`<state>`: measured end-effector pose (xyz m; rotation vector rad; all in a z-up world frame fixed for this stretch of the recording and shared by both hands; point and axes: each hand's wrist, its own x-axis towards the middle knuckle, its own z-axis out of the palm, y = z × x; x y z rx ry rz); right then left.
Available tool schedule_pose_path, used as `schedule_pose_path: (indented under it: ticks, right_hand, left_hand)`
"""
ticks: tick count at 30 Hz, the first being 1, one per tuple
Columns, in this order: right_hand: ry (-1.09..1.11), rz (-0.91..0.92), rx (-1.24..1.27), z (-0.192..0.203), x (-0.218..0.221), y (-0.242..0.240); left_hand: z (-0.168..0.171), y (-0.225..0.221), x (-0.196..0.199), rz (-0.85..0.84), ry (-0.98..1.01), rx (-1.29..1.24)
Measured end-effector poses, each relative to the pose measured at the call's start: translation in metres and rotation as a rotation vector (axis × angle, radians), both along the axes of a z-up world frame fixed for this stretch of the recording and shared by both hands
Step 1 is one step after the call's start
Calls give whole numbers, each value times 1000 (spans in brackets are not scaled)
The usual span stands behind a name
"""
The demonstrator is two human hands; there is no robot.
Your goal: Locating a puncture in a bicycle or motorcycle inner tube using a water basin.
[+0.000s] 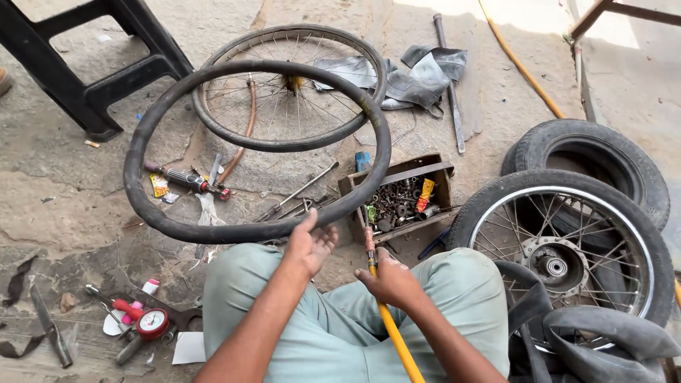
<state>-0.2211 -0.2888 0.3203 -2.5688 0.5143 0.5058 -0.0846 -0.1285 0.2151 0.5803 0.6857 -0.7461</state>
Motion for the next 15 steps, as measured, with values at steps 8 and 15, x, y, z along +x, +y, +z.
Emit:
schedule_pose_path:
  ticks: [8,15]
  right_hand:
    - [-37,-568,1002,-111,-22,-71]
    - [-13,-778,1255,24,-62,-88]
  left_hand:
    - [8,24,30,412,-71,45]
    - [2,34,45,586,-190,-2]
